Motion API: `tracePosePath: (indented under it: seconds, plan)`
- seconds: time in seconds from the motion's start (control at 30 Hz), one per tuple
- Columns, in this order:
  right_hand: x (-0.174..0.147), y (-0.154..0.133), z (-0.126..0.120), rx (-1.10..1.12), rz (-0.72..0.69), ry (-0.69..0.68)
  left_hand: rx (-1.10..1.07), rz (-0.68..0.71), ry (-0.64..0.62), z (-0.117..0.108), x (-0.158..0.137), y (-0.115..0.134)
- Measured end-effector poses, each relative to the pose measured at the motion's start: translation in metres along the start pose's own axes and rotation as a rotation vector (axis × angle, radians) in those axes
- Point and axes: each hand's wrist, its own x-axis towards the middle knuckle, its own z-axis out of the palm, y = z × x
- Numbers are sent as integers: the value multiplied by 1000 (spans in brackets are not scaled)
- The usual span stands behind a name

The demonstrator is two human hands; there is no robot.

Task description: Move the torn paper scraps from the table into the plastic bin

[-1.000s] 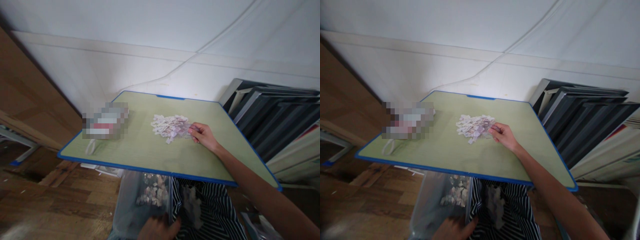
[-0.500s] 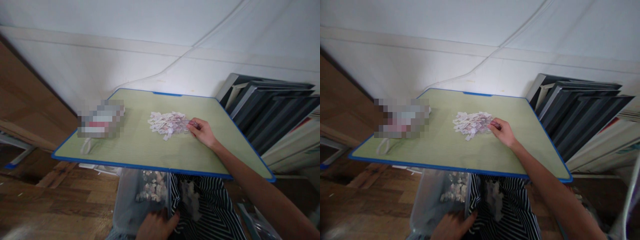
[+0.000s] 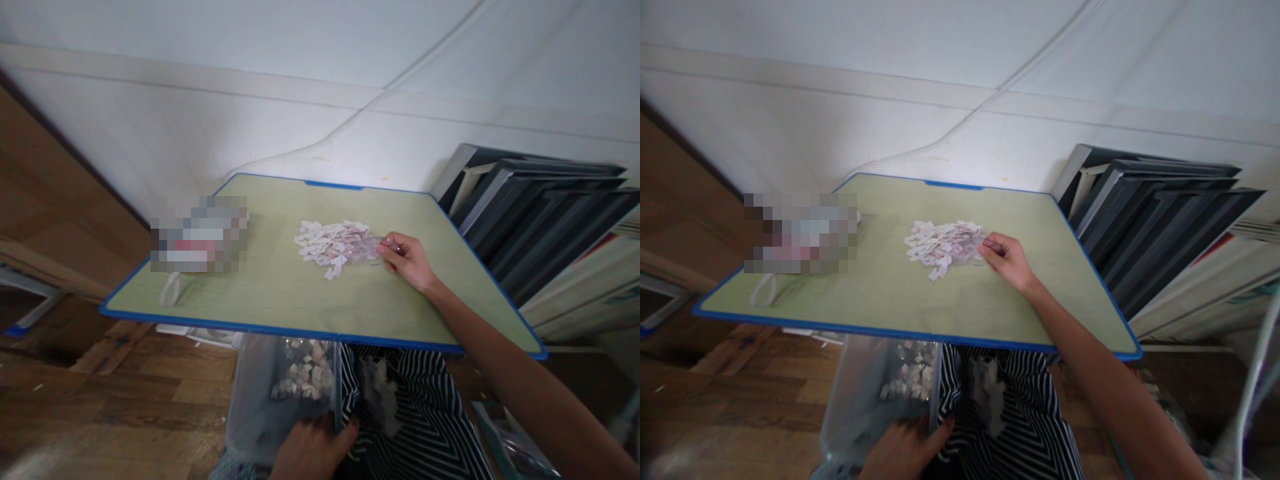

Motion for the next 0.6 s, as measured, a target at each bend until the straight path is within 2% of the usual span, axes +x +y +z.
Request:
tracePosePath:
  seconds: [0.17,0.33,0.5,0.6]
  plan:
    - [2,3,-6,-86,-11,107,10,8,16,1,-1,0]
    - [1,3,-9,-136,-39,24,20,8,47,4,-1,0]
    - [1,4,-10,-168,-44,78,3,8,100,9,-2,0]
    - [1,4,-11,-167,-45,49,-5,12,122,9,-3,0]
